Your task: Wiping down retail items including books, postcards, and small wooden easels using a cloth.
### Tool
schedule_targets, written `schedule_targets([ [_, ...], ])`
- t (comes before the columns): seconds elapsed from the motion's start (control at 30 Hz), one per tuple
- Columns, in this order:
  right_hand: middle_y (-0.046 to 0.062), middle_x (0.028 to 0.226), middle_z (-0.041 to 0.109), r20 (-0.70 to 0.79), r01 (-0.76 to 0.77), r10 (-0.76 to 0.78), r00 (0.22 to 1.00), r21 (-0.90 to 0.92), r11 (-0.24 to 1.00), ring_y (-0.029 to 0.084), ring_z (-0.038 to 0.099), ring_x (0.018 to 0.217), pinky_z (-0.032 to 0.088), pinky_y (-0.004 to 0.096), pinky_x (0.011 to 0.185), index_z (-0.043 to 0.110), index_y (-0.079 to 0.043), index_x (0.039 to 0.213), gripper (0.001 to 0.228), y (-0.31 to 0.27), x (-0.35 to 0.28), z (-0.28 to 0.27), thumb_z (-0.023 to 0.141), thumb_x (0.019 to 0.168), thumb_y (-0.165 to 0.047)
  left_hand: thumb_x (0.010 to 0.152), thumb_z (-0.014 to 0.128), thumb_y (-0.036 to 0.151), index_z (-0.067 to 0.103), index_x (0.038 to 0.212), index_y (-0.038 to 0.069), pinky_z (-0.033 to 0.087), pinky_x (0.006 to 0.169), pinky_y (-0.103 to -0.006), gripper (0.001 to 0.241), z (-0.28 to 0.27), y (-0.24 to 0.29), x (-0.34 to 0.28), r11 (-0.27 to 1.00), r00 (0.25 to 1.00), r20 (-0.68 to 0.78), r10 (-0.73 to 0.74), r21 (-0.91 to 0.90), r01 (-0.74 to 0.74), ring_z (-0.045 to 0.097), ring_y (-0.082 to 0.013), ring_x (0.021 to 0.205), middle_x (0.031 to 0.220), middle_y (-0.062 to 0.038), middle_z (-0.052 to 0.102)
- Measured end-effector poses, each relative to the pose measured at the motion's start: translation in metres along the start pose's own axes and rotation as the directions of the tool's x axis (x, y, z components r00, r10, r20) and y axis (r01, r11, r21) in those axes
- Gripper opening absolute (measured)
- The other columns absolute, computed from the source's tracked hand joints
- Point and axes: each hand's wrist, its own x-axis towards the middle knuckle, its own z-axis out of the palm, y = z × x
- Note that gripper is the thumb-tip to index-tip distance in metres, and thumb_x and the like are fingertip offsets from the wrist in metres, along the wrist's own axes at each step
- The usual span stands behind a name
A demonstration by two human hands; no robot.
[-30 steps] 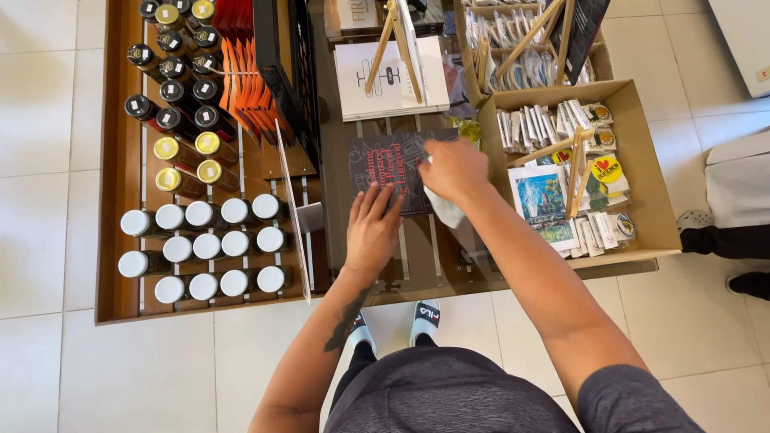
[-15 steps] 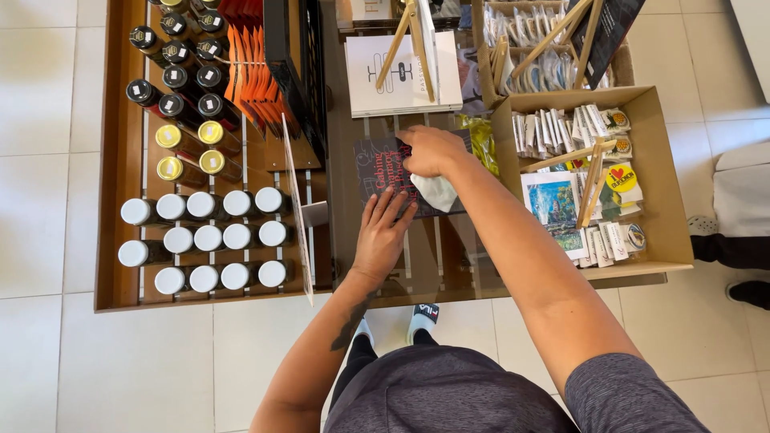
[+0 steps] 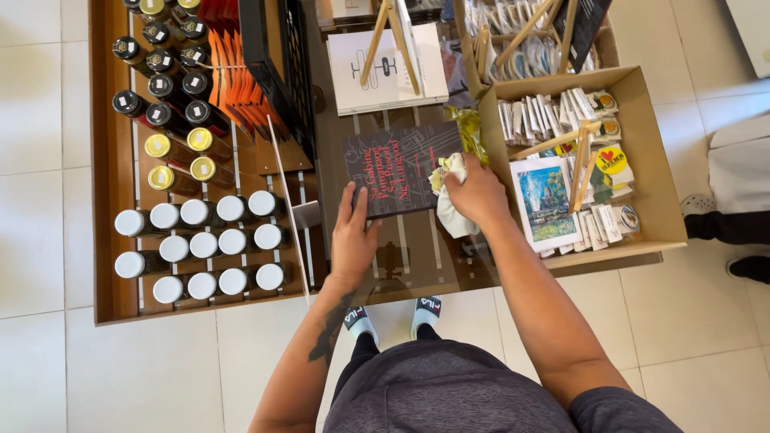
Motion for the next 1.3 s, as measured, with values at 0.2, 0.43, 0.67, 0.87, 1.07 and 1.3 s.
schedule_targets([
  [0.2,0.025,0.145,0.053,0.008,0.003,-0.003,1.0,-0.046,0.999,0.045,0.056,0.126,0.044,0.052,0.106,0.042,-0.014,0.153,0.069,-0.007,-0.012,0.007,0.059,0.093,-0.042,0.085,0.076,0.006,0.055,0.143,0.001,0.058,0.092,-0.0366,0.062,-0.016,0.007,0.01,0.978,0.974,0.111,-0.198,-0.037,0.203,0.066,-0.0313,0.118,0.161,-0.01,0.044],
  [0.43,0.025,0.144,0.053,-0.007,0.055,-0.055,0.998,-0.056,0.997,0.045,0.058,0.123,0.046,0.053,0.104,0.041,-0.011,0.153,0.071,-0.002,-0.027,0.012,0.06,0.093,-0.042,0.083,0.078,0.004,0.055,0.142,-0.001,0.056,0.097,-0.0369,0.063,-0.023,0.003,0.003,0.988,0.983,0.103,-0.153,0.008,0.153,0.061,-0.0346,0.126,0.16,-0.011,0.044],
  [0.67,0.021,0.135,0.057,-0.105,0.141,-0.15,0.983,-0.093,0.986,0.044,0.06,0.115,0.05,0.053,0.095,0.057,-0.012,0.138,0.052,-0.012,-0.042,0.0,0.064,0.093,-0.038,0.081,0.081,0.014,0.056,0.139,-0.004,0.053,0.101,-0.0404,0.066,-0.032,0.008,0.0,0.995,0.992,0.072,-0.102,0.025,0.1,0.057,-0.039,0.129,0.157,-0.016,0.043],
  [0.87,0.015,0.128,0.06,-0.368,0.547,-0.537,0.759,-0.086,0.833,0.039,0.058,0.116,0.049,0.05,0.1,0.062,-0.011,0.131,0.037,-0.051,-0.053,0.027,0.069,0.097,-0.022,0.098,0.071,0.023,0.058,0.14,-0.003,0.052,0.104,-0.0415,0.051,-0.025,0.003,-0.003,0.993,0.993,0.013,-0.116,0.038,0.116,0.057,-0.04,0.133,0.158,-0.019,0.045],
  [1.07,0.009,0.14,0.056,-0.194,0.68,-0.715,0.672,-0.221,0.699,0.038,0.053,0.119,0.045,0.051,0.096,0.065,-0.018,0.131,0.048,-0.063,-0.063,0.065,0.072,0.084,-0.016,0.098,0.067,0.023,0.059,0.14,-0.004,0.051,0.105,-0.0412,0.05,-0.024,0.003,-0.001,0.986,0.986,0.046,-0.162,0.056,0.159,0.056,-0.0382,0.133,0.157,-0.019,0.046],
  [1.3,0.005,0.142,0.06,-0.364,0.437,-0.49,0.792,-0.223,0.871,0.039,0.054,0.12,0.046,0.047,0.104,0.067,-0.023,0.132,0.042,-0.011,-0.011,0.04,0.068,0.092,-0.01,0.098,0.067,0.024,0.059,0.138,-0.004,0.051,0.104,-0.0409,0.049,-0.028,0.01,-0.001,0.985,0.986,0.035,-0.163,0.062,0.161,0.056,-0.0381,0.132,0.155,-0.018,0.048],
])
